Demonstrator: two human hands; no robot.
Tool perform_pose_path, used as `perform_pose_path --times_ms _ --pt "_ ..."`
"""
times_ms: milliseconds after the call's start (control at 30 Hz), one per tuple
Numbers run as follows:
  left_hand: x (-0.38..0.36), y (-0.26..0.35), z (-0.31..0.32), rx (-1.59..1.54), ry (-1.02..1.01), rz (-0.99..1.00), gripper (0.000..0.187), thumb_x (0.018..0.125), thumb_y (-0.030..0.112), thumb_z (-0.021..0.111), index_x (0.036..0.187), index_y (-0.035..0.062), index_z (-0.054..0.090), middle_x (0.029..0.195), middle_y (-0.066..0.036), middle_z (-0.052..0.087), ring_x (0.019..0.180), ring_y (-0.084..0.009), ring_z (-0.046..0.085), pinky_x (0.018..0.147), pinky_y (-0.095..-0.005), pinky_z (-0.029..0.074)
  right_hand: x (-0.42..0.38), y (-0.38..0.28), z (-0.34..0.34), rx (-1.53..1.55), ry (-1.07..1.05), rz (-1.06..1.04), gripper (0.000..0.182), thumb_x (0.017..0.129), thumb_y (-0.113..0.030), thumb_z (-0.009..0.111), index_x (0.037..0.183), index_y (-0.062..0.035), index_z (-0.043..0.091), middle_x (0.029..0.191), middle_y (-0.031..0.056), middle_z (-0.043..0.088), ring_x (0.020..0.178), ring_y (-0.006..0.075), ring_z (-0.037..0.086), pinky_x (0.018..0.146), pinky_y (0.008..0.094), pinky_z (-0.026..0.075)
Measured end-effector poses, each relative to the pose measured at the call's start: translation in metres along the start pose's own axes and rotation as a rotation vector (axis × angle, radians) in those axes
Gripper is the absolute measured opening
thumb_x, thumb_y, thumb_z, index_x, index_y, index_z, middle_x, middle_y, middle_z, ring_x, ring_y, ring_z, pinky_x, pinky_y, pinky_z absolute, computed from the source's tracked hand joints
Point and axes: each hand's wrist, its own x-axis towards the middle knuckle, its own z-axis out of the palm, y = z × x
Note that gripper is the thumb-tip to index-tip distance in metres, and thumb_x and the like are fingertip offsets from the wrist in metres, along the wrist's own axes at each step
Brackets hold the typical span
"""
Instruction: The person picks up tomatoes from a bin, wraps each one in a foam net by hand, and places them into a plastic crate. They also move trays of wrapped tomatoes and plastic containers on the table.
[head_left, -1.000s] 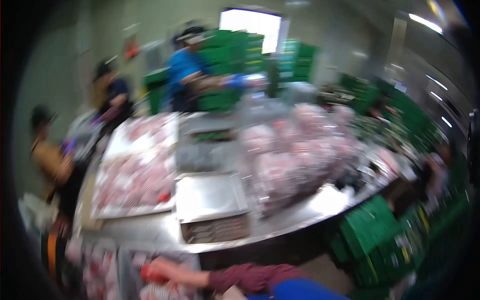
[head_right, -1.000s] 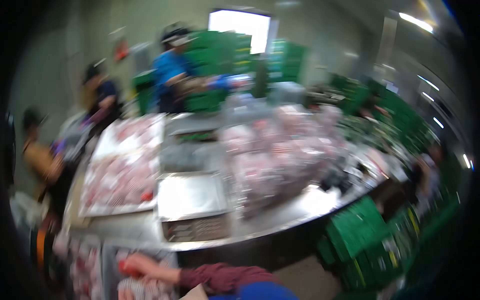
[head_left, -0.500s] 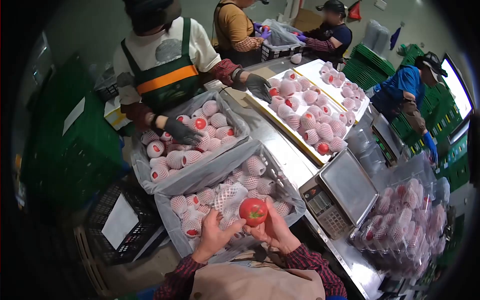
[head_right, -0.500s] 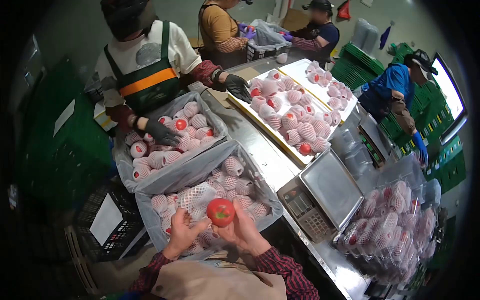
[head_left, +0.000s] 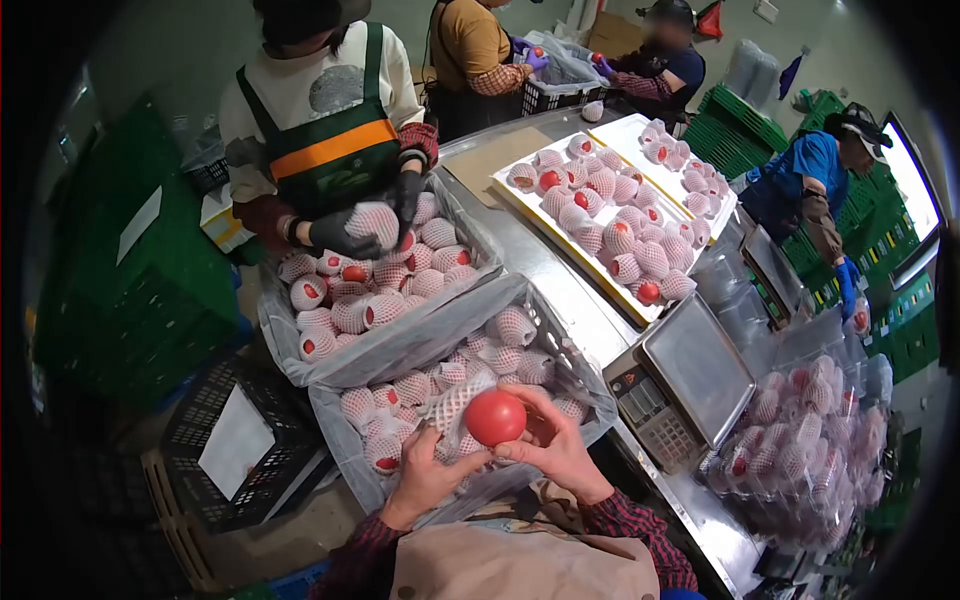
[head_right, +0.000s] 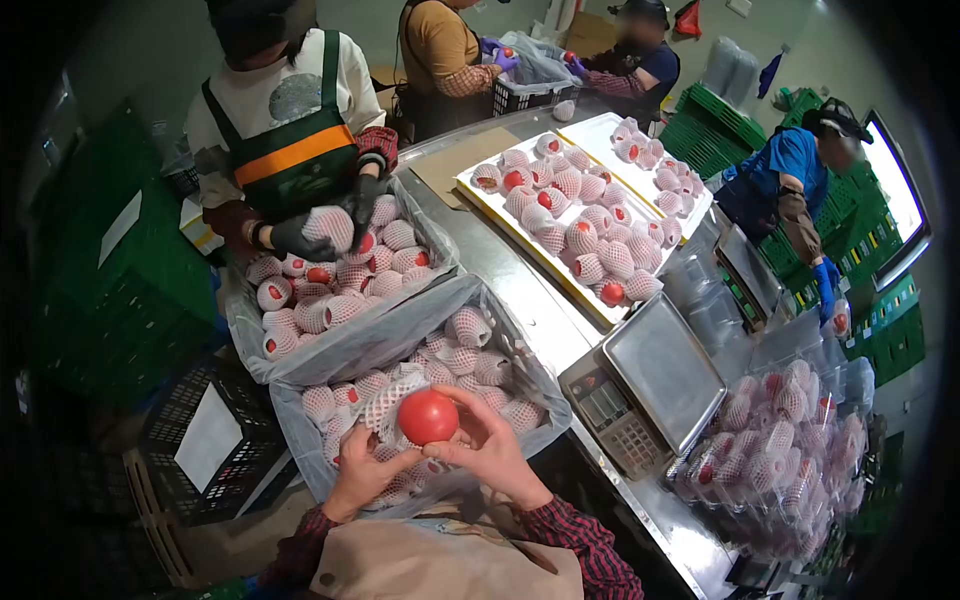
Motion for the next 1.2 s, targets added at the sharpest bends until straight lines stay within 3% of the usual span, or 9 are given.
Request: perform_pose_path --times_ms 200,367,500,667,833,1000,1033,1100,1200 --pt "0.007 0.008 0.007 -0.538 0.048 -0.084 0.060 0.085 0.013 0.084 0.135 -0.0042 0.055 0.127 -0.014 0.067 0.106 -0.0253 0.070 0.092 -0.0394 0.058 -0.003 -0.005 -0.010 -0.647 0.030 -0.174 0.052 0.089 -0.010 0.081 0.137 -0.0029 0.063 0.116 0.0076 0.065 0.102 0.0126 0.065 0.082 0.0270 0.056" --pt "0.004 -0.006 0.009 -1.111 -0.021 -0.359 0.065 0.088 0.006 0.080 0.143 -0.0021 0.046 0.135 -0.013 0.061 0.121 -0.0244 0.063 0.107 -0.0392 0.051 -0.003 -0.007 -0.009 -0.350 0.128 -0.165 0.025 0.095 -0.003 0.072 0.119 0.0003 0.074 0.089 0.0041 0.064 0.078 0.0091 0.060 0.064 0.0233 0.046" --pt "0.005 -0.004 0.005 -1.245 -0.088 -0.394 0.068 0.088 0.006 0.080 0.145 -0.0005 0.044 0.136 -0.013 0.060 0.126 -0.0241 0.060 0.110 -0.0394 0.049 -0.005 0.002 -0.014 -0.157 0.225 -0.055 0.018 0.098 -0.006 0.069 0.115 0.0009 0.071 0.096 0.0048 0.066 0.071 0.0082 0.061 0.063 0.0230 0.049" --pt "0.002 -0.004 0.001 -1.404 -0.198 -0.328 0.073 0.084 -0.001 0.078 0.148 0.0014 0.043 0.141 -0.014 0.057 0.130 -0.0254 0.057 0.111 -0.0408 0.047 -0.002 0.008 -0.013 -0.165 0.193 0.150 0.031 0.106 -0.024 0.057 0.125 -0.0013 0.065 0.124 0.0077 0.063 0.111 0.0094 0.058 0.087 0.0290 0.051" --pt "-0.001 -0.005 -0.009 -1.186 -0.346 -0.285 0.080 0.075 -0.010 0.077 0.148 -0.0002 0.044 0.143 -0.015 0.056 0.132 -0.0262 0.055 0.113 -0.0422 0.044 -0.003 0.039 -0.011 0.486 0.050 0.446 0.028 0.106 -0.018 0.055 0.128 -0.0027 0.063 0.120 0.0043 0.064 0.106 0.0100 0.059 0.094 0.0255 0.047" --pt "0.011 0.014 -0.011 -1.068 -0.266 -0.300 0.079 0.073 -0.011 0.080 0.144 -0.0002 0.048 0.142 -0.014 0.055 0.133 -0.0256 0.053 0.112 -0.0400 0.045 0.007 0.028 -0.006 -0.164 0.318 -0.177 0.016 0.094 -0.006 0.073 0.099 -0.0027 0.058 0.090 -0.0014 0.058 0.085 0.0050 0.057 0.073 0.0224 0.047" --pt "0.014 0.013 -0.005 -1.079 -0.306 -0.286 0.079 0.073 -0.011 0.080 0.144 -0.0002 0.048 0.142 -0.014 0.055 0.133 -0.0256 0.053 0.112 -0.0400 0.045 0.004 0.016 -0.003 -0.344 0.330 -0.229 0.015 0.095 0.000 0.069 0.102 -0.0041 0.056 0.095 -0.0017 0.057 0.090 0.0064 0.056 0.081 0.0253 0.048" --pt "0.017 0.009 0.004 -0.847 -0.037 -0.246 0.071 0.076 -0.010 0.079 0.140 0.0007 0.049 0.140 -0.012 0.053 0.129 -0.0250 0.055 0.111 -0.0393 0.046 0.000 0.005 -0.007 -0.741 0.208 -0.628 0.019 0.094 0.000 0.070 0.107 -0.0036 0.057 0.101 0.0010 0.059 0.090 0.0087 0.058 0.081 0.0265 0.050" --pt "0.026 0.007 0.015 -0.868 0.020 -0.281 0.068 0.075 -0.013 0.074 0.137 0.0021 0.050 0.136 -0.011 0.052 0.126 -0.0226 0.055 0.107 -0.0381 0.048 0.006 -0.013 0.002 -0.672 -0.007 -0.713 0.017 0.093 0.001 0.069 0.107 -0.0008 0.060 0.103 0.0056 0.062 0.090 0.0109 0.060 0.075 0.0251 0.050"
